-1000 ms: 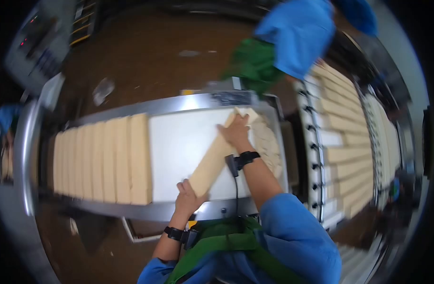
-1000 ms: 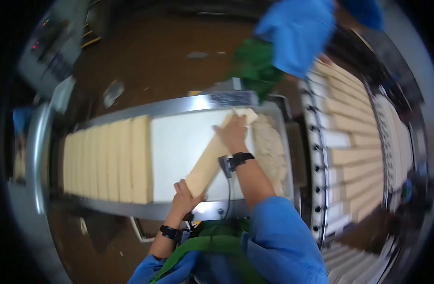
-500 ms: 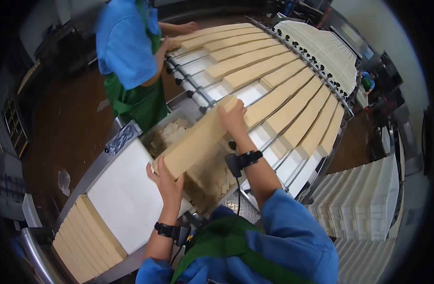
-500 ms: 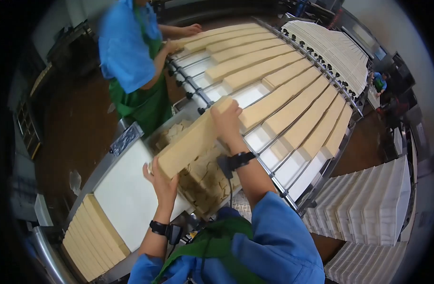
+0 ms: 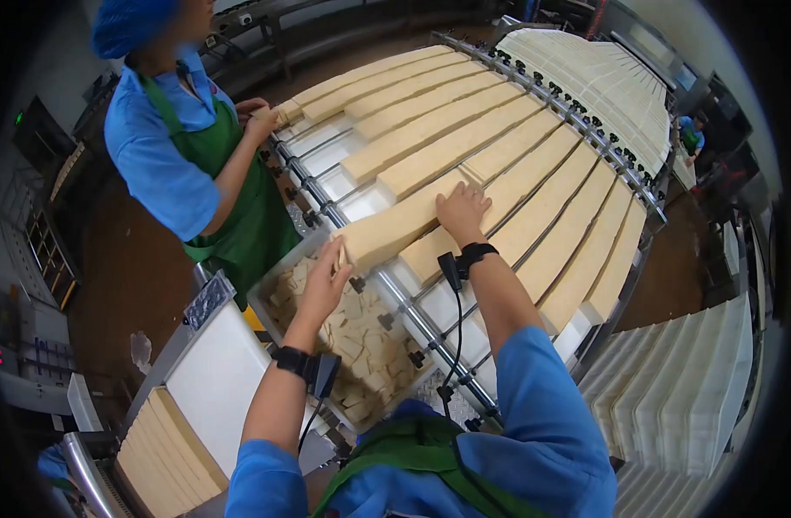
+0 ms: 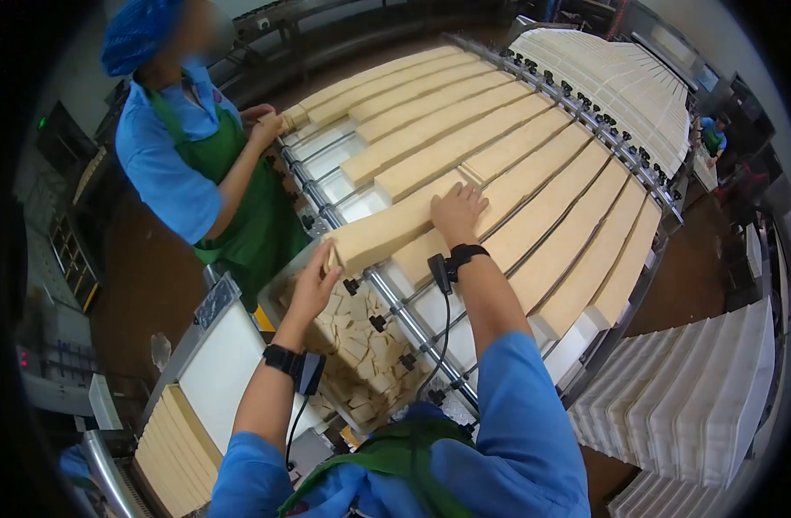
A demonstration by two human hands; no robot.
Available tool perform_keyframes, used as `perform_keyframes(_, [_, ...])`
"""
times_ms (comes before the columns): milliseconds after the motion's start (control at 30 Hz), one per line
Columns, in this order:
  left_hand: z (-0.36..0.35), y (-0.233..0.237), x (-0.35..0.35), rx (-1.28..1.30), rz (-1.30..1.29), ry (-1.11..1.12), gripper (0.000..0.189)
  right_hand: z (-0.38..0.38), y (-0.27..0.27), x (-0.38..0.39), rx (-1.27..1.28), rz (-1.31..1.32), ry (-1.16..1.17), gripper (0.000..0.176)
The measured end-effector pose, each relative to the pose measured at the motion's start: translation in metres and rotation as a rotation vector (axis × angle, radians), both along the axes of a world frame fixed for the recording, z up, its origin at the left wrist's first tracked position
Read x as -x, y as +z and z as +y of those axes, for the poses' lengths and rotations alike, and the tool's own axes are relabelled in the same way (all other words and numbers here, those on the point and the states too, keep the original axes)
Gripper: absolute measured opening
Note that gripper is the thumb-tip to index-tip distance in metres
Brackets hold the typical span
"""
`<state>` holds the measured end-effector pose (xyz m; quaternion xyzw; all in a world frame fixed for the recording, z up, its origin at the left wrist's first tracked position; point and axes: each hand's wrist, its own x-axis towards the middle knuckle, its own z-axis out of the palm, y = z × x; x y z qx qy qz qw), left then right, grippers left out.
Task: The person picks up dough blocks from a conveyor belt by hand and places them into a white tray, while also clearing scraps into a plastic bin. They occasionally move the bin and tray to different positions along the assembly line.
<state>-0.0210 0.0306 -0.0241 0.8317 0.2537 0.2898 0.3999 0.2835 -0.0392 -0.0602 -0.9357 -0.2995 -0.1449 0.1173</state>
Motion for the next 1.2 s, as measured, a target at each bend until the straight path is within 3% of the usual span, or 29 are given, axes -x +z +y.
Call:
perform_keyframes(33, [-0.002, -0.003, -0.013, 0.073, -0.002, -0.023, 0.051, 0.001, -0.001, 0.006, -0.062, -0.168, -0.028, 0.054])
perform_keyframes(167, [-0.013, -0.002, -0.046, 0.195, 0.093, 0.041, 0.05, 0.012, 0.038, 0.068, -0.201, 0.351, 0.392, 0.04])
perform_keyframes(233, [-0.01, -0.013, -0.045, 0.272, -0.027, 0.048, 0.05, 0.019, 0.034, 0.106, -0.35, 0.429, 0.7, 0.033])
perform_keyframes(333, [-0.002, -0.042, -0.03, 0.307, -0.271, 0.193, 0.051, 0.024, 0.026, 0.141, -0.428, 0.044, 0.941, 0.026])
perform_keyframes(367, [-0.004, -0.054, -0.019, 0.308, -0.355, 0.269, 0.052, 0.025, 0.024, 0.143, -0.379, 0.012, 0.905, 0.025])
perform_keyframes(400, [-0.02, -0.017, -0.004, 0.433, -0.237, 0.297, 0.052, 0.029, 0.02, 0.139, -0.324, -0.008, 0.869, 0.024])
perform_keyframes(533, [-0.053, -0.026, 0.057, 0.461, -0.159, 0.32, 0.051, 0.023, 0.029, 0.14, -0.125, -0.089, 0.882, 0.022])
perform_keyframes(633, [-0.081, -0.061, 0.098, 0.295, -0.054, 0.24, 0.048, 0.026, 0.027, 0.141, -0.083, -0.056, 0.863, 0.02])
perform_keyframes(667, [-0.091, -0.057, 0.116, 0.056, 0.213, 0.228, 0.042, 0.025, 0.025, 0.141, -0.09, -0.04, 0.847, 0.02])
perform_keyframes(767, [-0.125, -0.062, 0.155, 0.092, 0.382, 0.209, 0.038, 0.017, 0.024, 0.136, -0.197, -0.096, 0.826, 0.017])
perform_keyframes(867, [-0.16, -0.07, 0.191, -0.025, 0.504, 0.043, 0.031, 0.023, 0.016, 0.141, -0.103, -0.149, 0.618, 0.016])
perform_keyframes(967, [-0.168, -0.071, 0.211, -0.266, 0.585, -0.195, 0.027, 0.028, 0.005, 0.152, -0.053, -0.106, 0.556, 0.019])
perform_keyframes(1100, [-0.17, -0.074, 0.213, -0.287, 0.542, -0.096, 0.022, -0.002, 0.019, 0.178, 0.022, -0.122, 0.631, 0.024])
perform_keyframes(1133, [-0.17, -0.073, 0.212, -0.304, 0.491, -0.098, 0.019, -0.025, 0.029, 0.193, -0.08, 0.046, 0.69, 0.023])
perform_keyframes(1200, [-0.17, -0.074, 0.215, -0.28, 0.51, -0.132, 0.018, -0.065, 0.032, 0.214, -0.011, 0.164, 0.74, 0.023])
